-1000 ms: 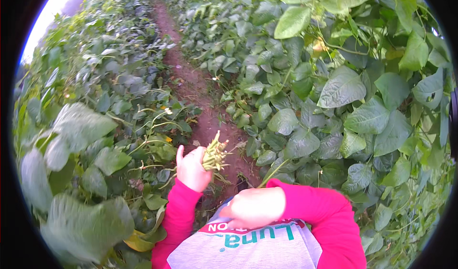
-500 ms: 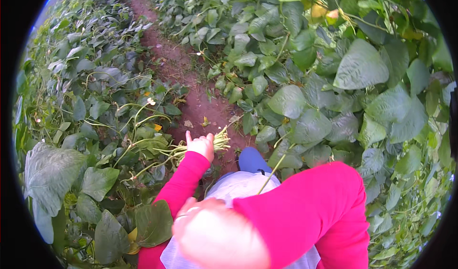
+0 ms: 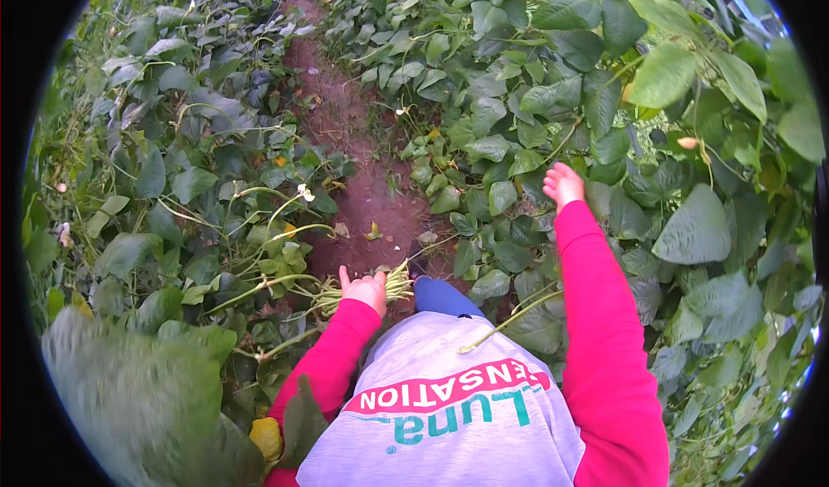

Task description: The person walks through a field of green bean plants and picks green beans by hand, gathering them into a growing bundle held in the left hand. The person moves along a narrow dirt path between rows of plants, repeatedly reaching into the foliage to detach beans and add them to the collection.

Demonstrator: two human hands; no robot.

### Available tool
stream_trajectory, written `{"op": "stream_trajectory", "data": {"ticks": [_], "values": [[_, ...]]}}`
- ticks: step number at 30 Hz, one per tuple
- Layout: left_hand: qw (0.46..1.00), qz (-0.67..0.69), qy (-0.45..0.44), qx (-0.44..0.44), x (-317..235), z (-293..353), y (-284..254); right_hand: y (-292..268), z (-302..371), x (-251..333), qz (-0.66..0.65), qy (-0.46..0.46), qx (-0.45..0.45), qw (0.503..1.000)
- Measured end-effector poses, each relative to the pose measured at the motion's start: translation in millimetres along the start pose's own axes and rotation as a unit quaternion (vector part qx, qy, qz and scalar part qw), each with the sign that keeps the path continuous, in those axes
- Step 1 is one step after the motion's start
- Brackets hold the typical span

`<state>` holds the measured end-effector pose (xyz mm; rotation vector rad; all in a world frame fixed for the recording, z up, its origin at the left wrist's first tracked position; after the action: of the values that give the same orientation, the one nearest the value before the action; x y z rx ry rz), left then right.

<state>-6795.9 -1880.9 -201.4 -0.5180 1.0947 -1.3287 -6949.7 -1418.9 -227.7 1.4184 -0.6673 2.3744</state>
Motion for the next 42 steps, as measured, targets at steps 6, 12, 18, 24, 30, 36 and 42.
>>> {"op": "stream_trajectory", "data": {"ticks": [6, 12, 18, 24, 30, 36, 42], "values": [[1.0, 0.027, -0.009, -0.002, 3, -44, -13, -41, -100, 1, -0.013, -0.042, -0.069, 0.997], [0.999, 0.038, -0.015, 0.008, 1, -87, -41, 9, -91, 11, -0.082, -0.01, -0.09, 0.992], [0.997, 0.07, -0.04, 0.0, 7, -125, -76, -20, -30, 34, 0.382, -0.177, -0.076, 0.904], [0.995, 0.096, -0.019, -0.022, 16, -149, -101, -19, -13, 126, 0.675, -0.309, -0.045, 0.668], [0.994, 0.112, -0.011, -0.004, 11, -156, -129, -22, -63, 103, 0.791, -0.488, -0.07, 0.362], [0.991, 0.133, 0.008, 0.01, 9, -158, -122, 27, 3, 185, 0.706, -0.294, 0.25, 0.594], [0.987, 0.142, 0.043, 0.061, 3, -168, -116, -27, -65, 134, 0.737, -0.341, 0.053, 0.581]]}}
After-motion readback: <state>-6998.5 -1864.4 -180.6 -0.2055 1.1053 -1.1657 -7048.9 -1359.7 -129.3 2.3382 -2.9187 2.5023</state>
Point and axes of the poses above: each hand's wrist, its own z-axis away from the middle knuckle, its own y-axis out of the palm, x = y × z, the point moved 2 cm from there along -z, towards the middle knuckle, and after that the axes turned 14 degrees about z, right-handed, at the moved point
